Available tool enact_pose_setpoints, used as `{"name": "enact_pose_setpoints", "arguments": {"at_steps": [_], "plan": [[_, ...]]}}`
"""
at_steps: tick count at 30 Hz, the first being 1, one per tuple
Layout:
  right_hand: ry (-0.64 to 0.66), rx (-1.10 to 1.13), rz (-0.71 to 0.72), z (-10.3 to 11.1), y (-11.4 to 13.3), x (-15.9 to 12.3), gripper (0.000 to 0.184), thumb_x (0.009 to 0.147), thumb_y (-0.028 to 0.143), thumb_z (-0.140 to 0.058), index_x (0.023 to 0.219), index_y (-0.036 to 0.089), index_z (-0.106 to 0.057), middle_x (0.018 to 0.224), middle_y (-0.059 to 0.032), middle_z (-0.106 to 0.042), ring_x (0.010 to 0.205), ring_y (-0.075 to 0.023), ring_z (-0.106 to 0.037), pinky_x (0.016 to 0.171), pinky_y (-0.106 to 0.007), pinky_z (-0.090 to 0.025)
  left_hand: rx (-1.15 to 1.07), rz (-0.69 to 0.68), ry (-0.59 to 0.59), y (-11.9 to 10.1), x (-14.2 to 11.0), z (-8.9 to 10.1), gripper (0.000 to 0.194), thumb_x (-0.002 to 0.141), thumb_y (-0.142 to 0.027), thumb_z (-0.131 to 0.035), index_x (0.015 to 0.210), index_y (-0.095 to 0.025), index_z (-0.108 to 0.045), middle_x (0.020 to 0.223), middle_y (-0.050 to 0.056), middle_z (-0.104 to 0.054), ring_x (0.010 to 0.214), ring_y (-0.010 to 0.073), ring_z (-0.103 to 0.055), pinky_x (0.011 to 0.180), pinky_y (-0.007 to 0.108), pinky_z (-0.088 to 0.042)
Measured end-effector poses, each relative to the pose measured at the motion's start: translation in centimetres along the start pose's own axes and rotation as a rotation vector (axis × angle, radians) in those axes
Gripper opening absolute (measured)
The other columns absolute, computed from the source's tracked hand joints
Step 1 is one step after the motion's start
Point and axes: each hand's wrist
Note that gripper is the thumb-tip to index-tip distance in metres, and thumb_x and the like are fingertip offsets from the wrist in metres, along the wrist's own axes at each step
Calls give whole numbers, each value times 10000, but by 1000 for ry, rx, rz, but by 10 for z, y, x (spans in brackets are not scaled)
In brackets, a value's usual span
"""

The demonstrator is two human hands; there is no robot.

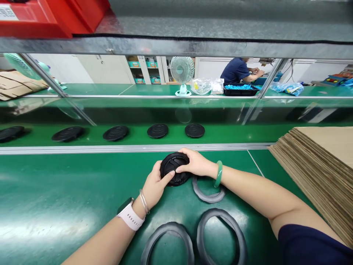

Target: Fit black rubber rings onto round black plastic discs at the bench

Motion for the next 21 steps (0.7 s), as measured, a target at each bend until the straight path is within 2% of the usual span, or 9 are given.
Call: {"name": "enact_pose_setpoints", "arguments": {"at_steps": [3, 6, 12, 21], "plan": [[-46, -97, -9, -3, 11, -6, 438, 712, 132, -855, 1045, 185, -576, 1007, -12, -661, 951, -221, -629, 865, -368, -488, -31, -52, -4, 0, -2, -2, 478, 888, -495, -638, 1231, -200, -485, 1195, 57, -627, 1128, 234, -594, 990, 398, -478], [-34, -136, -7, -3, 19, -10, 430, 730, 135, -840, 1053, 194, -563, 1005, -13, -661, 952, -224, -628, 858, -369, -492, -24, -88, -14, -2, -6, -3, 461, 904, -493, -624, 1242, -215, -479, 1198, 44, -628, 1124, 218, -598, 984, 383, -478], [55, -84, 9, 2, 9, -4, 524, 691, 242, -888, 1093, 193, -557, 1082, -24, -646, 995, -230, -617, 882, -374, -493, 127, -57, -16, -10, -8, -1, 496, 895, -539, -600, 1233, -195, -481, 1170, 55, -633, 1080, 220, -600, 959, 389, -464], [-33, -188, 0, -9, 7, -3, 406, 694, 183, -875, 981, 177, -588, 947, -5, -658, 890, -210, -623, 784, -325, -470, 125, -53, -10, -8, -6, -3, 457, 898, -517, -593, 1205, -193, -494, 1153, 62, -637, 1091, 236, -603, 983, 417, -467]]}}
Point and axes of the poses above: each hand's wrist, its own x-axis towards the middle knuckle, its own z-axis out of the back of the hand, y = z × x
